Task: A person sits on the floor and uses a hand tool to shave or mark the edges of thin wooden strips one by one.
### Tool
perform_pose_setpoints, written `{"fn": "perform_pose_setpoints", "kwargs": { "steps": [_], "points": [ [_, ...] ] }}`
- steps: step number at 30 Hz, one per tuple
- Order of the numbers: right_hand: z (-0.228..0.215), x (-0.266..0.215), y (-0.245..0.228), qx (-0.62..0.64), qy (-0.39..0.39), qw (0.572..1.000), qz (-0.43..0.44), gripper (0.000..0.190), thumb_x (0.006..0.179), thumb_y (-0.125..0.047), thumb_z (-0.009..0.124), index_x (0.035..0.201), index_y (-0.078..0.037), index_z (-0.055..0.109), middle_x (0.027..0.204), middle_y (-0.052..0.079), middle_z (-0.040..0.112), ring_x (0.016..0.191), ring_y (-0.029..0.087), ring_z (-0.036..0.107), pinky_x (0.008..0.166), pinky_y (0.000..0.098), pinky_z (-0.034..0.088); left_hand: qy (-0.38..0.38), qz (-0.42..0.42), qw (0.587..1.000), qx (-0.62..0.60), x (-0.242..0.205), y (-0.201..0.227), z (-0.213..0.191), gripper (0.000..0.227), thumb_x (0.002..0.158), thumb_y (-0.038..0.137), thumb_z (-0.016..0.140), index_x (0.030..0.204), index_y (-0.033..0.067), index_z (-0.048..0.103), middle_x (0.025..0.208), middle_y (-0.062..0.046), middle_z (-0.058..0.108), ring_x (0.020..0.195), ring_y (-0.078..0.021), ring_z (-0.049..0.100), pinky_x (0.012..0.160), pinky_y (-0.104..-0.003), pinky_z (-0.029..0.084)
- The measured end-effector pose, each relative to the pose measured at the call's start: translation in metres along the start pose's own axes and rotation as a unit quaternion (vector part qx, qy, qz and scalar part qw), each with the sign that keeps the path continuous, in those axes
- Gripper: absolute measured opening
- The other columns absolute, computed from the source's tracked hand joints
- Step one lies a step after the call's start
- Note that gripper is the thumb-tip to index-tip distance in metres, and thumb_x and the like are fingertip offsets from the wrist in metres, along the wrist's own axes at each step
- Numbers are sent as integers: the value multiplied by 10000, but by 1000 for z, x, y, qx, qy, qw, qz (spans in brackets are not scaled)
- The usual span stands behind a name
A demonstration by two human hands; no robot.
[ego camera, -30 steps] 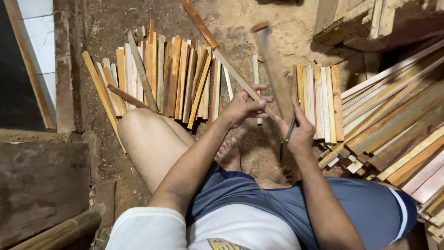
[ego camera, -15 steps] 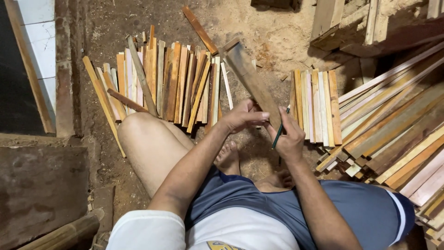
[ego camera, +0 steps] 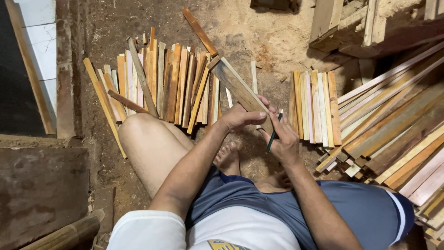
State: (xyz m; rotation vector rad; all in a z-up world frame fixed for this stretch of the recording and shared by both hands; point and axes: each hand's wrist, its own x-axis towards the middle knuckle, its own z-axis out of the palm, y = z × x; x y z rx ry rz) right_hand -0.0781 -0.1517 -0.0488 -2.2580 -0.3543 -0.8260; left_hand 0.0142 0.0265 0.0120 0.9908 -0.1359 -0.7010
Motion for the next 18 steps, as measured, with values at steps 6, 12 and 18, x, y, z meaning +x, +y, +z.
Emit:
{"fn": "perform_pose_setpoints", "kwargs": {
  "steps": [6, 12, 18],
  "points": [
    [12, -15, 16, -2, 11, 1000, -8, 627, 738, -147, 930, 1317, -36, 716, 1159, 211, 750, 1098, 404, 697, 1069, 491, 516, 3, 10, 1000, -7, 2, -5, -5, 425, 777, 93, 849, 1160, 89, 666, 1029, -119, 748, 844, -196, 758, 684, -284, 671],
    [-24, 27, -33, 116, -13, 987, 107, 527, 986, -163, 716, 1359, 172, 555, 1199, 376, 654, 1073, 513, 656, 969, 606, 544, -9, 22, 998, 51, 0, 3, -1, 444, 759, 112, 863, 1159, 93, 672, 1045, -142, 759, 911, -230, 754, 742, -301, 656],
    [-30, 83, -57, 302, 91, 907, 279, 378, 1119, -252, 502, 1231, 57, 689, 909, 182, 733, 670, 173, 704, 545, 265, 603, -34, -45, 989, 139, 11, -87, -20, 455, 727, 28, 886, 1147, 80, 719, 1082, -157, 748, 926, -264, 720, 768, -412, 656]
  ]
}}
